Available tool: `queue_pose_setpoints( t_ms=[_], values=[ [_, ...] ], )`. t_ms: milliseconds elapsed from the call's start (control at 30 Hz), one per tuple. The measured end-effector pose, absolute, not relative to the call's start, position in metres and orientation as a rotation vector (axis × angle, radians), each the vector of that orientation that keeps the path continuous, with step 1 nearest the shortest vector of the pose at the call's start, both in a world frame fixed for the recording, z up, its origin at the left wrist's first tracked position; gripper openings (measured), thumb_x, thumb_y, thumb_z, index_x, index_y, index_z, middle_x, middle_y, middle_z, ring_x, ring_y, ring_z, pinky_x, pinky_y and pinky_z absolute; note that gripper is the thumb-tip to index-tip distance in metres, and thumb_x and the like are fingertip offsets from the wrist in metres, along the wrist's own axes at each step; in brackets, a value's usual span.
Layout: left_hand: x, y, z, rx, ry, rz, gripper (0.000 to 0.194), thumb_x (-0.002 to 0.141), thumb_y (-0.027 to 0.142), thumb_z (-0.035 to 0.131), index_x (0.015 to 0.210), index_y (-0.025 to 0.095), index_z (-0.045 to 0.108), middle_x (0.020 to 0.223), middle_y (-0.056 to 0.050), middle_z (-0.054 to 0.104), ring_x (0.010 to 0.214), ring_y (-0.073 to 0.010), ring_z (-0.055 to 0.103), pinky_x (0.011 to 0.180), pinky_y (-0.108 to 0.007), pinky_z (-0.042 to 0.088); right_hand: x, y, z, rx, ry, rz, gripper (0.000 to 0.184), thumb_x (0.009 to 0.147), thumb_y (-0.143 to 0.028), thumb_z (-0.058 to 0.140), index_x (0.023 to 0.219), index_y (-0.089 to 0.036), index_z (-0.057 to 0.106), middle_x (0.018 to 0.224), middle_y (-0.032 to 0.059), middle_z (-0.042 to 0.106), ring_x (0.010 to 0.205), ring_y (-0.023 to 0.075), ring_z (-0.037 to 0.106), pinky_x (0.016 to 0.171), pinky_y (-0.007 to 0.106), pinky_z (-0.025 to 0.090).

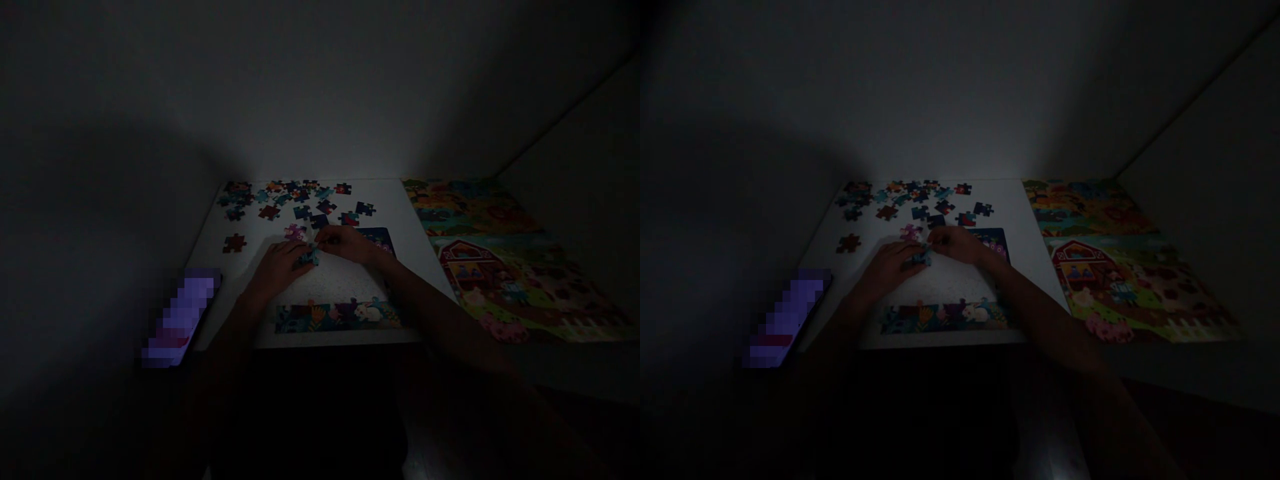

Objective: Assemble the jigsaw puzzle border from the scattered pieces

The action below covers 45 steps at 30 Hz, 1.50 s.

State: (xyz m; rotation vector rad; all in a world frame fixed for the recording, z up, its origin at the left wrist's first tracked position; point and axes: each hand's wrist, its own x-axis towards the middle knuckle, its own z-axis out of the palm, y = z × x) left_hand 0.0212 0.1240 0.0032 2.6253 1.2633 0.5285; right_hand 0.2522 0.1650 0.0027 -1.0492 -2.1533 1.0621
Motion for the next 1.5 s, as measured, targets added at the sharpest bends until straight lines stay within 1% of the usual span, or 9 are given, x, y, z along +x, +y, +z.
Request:
queue_pose_setpoints(
  t_ms=[133, 300, 433, 533, 800, 967, 1167, 1367, 1500],
  values=[
    [0.018, 0.124, 0.005, 2.598, 1.303, 0.499, 0.027, 0.093, 0.038, 0.063, 0.116, 0.025, 0.065, 0.127, -0.004, 0.066, 0.119, -0.0239, 0.059, 0.102, -0.043, 0.043, 0.253, 0.165, 0.002, -1.007, -2.184, 1.084, 0.018, 0.088, -0.029, 0.055, 0.096, -0.018, 0.066, 0.098, 0.0064, 0.07, 0.089, 0.0193, 0.064, 0.083, 0.034, 0.049],
    [0.004, 0.113, 0.008, 2.532, 1.374, 0.543, 0.026, 0.094, 0.04, 0.059, 0.114, 0.024, 0.066, 0.119, -0.004, 0.069, 0.113, -0.0234, 0.061, 0.101, -0.043, 0.046, 0.253, 0.164, 0.004, -1.051, -2.175, 1.057, 0.018, 0.087, -0.028, 0.055, 0.095, -0.019, 0.069, 0.099, 0.0057, 0.071, 0.09, 0.0196, 0.063, 0.083, 0.034, 0.048],
    [-0.014, 0.095, 0.004, 2.496, 1.356, 0.632, 0.029, 0.094, 0.042, 0.058, 0.115, 0.024, 0.066, 0.121, -0.006, 0.068, 0.115, -0.0239, 0.06, 0.101, -0.044, 0.048, 0.255, 0.162, 0.008, -1.025, -2.209, 1.034, 0.019, 0.088, -0.026, 0.055, 0.096, -0.018, 0.07, 0.101, 0.006, 0.071, 0.091, 0.0201, 0.063, 0.085, 0.035, 0.048],
    [-0.023, 0.082, 0.001, 2.478, 1.391, 0.674, 0.028, 0.094, 0.042, 0.056, 0.113, 0.024, 0.067, 0.12, -0.007, 0.068, 0.113, -0.0242, 0.061, 0.101, -0.045, 0.049, 0.256, 0.162, 0.01, -1.019, -2.216, 1.048, 0.019, 0.088, -0.024, 0.056, 0.096, -0.018, 0.071, 0.1, 0.0062, 0.071, 0.092, 0.0205, 0.063, 0.085, 0.035, 0.048],
    [-0.051, 0.038, 0.0, 2.446, 1.439, 0.657, 0.027, 0.098, 0.035, 0.05, 0.118, 0.025, 0.064, 0.125, -0.008, 0.067, 0.116, -0.0238, 0.062, 0.101, -0.047, 0.051, 0.254, 0.164, 0.005, -1.04, -2.177, 1.063, 0.018, 0.086, -0.023, 0.056, 0.095, -0.017, 0.072, 0.097, 0.0061, 0.071, 0.087, 0.0194, 0.063, 0.082, 0.034, 0.047],
    [-0.068, 0.01, -0.006, 2.398, 1.404, 0.676, 0.027, 0.098, 0.033, 0.053, 0.123, 0.027, 0.06, 0.133, -0.007, 0.062, 0.126, -0.0229, 0.056, 0.106, -0.05, 0.048, 0.255, 0.163, 0.006, -1.068, -2.178, 1.062, 0.018, 0.085, -0.022, 0.058, 0.094, -0.016, 0.072, 0.096, 0.0063, 0.071, 0.088, 0.0202, 0.063, 0.082, 0.035, 0.047],
    [-0.072, -0.005, -0.007, 2.388, 1.378, 0.692, 0.026, 0.097, 0.028, 0.055, 0.122, 0.029, 0.06, 0.135, -0.005, 0.061, 0.131, -0.0224, 0.053, 0.111, -0.052, 0.044, 0.256, 0.163, 0.007, -1.076, -2.172, 1.068, 0.016, 0.085, -0.024, 0.059, 0.093, -0.017, 0.071, 0.096, 0.0058, 0.071, 0.087, 0.02, 0.063, 0.081, 0.035, 0.048],
    [-0.066, -0.005, -0.003, 2.411, 1.411, 0.735, 0.024, 0.094, 0.029, 0.059, 0.118, 0.027, 0.061, 0.132, -0.007, 0.062, 0.128, -0.0241, 0.055, 0.106, -0.052, 0.048, 0.257, 0.166, 0.004, -1.078, -2.161, 1.074, 0.015, 0.085, -0.026, 0.061, 0.093, -0.019, 0.071, 0.096, 0.0061, 0.07, 0.087, 0.0208, 0.062, 0.082, 0.036, 0.048],
    [-0.063, -0.005, -0.003, 2.438, 1.424, 0.805, 0.017, 0.092, 0.028, 0.062, 0.109, 0.025, 0.063, 0.128, -0.006, 0.064, 0.123, -0.0233, 0.058, 0.102, -0.048, 0.05, 0.257, 0.163, 0.008, -1.029, -2.249, 1.075, 0.015, 0.084, -0.029, 0.063, 0.092, -0.02, 0.072, 0.097, 0.0061, 0.068, 0.087, 0.0212, 0.062, 0.08, 0.036, 0.048]
  ],
)
